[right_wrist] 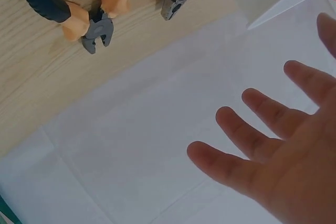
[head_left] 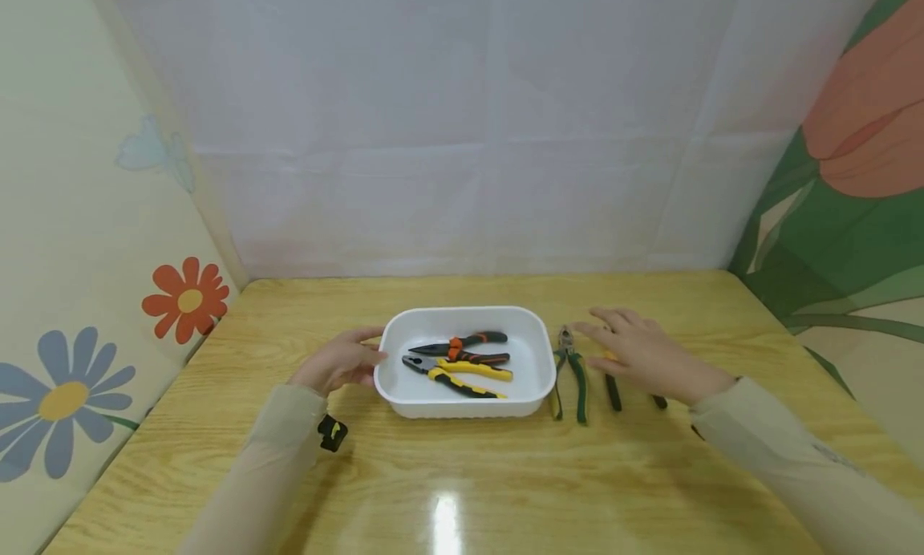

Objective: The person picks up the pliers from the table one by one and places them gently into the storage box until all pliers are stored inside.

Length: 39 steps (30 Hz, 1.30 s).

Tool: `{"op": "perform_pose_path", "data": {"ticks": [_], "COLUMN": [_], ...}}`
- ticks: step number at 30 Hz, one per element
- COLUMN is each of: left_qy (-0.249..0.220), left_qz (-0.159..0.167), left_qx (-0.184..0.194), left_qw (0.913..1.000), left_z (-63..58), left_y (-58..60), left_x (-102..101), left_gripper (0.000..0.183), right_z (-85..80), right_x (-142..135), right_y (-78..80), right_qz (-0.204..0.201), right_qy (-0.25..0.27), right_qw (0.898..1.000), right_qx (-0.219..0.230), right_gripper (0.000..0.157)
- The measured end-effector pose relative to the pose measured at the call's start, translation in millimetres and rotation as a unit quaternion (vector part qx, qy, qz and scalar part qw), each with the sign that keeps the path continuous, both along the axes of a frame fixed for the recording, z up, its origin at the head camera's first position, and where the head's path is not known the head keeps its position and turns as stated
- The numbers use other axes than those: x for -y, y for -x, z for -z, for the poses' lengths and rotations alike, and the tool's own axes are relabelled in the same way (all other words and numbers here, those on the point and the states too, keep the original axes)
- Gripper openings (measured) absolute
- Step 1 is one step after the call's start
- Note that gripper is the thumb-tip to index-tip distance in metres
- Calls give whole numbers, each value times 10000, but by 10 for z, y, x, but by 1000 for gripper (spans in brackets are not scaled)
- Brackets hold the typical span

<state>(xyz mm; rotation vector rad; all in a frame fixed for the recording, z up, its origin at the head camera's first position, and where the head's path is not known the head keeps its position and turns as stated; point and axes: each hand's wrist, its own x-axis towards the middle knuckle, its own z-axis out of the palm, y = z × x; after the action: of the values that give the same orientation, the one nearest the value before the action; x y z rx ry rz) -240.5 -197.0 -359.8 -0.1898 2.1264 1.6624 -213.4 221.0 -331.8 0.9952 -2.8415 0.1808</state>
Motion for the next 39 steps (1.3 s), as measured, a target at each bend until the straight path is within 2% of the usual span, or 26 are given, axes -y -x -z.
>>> {"op": "perform_pose_path", "data": {"ticks": [6, 16, 28, 39], "left_qy": [21, -43, -190, -155], "left_qz": [-25, 56, 149, 108], "left_qx": [21, -43, -116, -62], "left_qw": [10000, 10000, 9996, 9998], "left_z": [-19, -3, -3, -2], "left_y": [0, -4, -11, -11], "left_x": [-3, 2, 3, -3], "left_gripper": [61, 61, 60, 60], "right_z": [17, 135, 288, 400], "right_x": [-18, -58, -74, -60], "right_y": [-42, -106, -116, -124], "right_qz": [234, 1061, 1482, 2015], "right_qy": [-88, 20, -68, 350], "right_qw": [9997, 9938, 9886, 9759], "right_qx": [9, 324, 267, 767], "right_gripper": [55, 62, 65, 69]}}
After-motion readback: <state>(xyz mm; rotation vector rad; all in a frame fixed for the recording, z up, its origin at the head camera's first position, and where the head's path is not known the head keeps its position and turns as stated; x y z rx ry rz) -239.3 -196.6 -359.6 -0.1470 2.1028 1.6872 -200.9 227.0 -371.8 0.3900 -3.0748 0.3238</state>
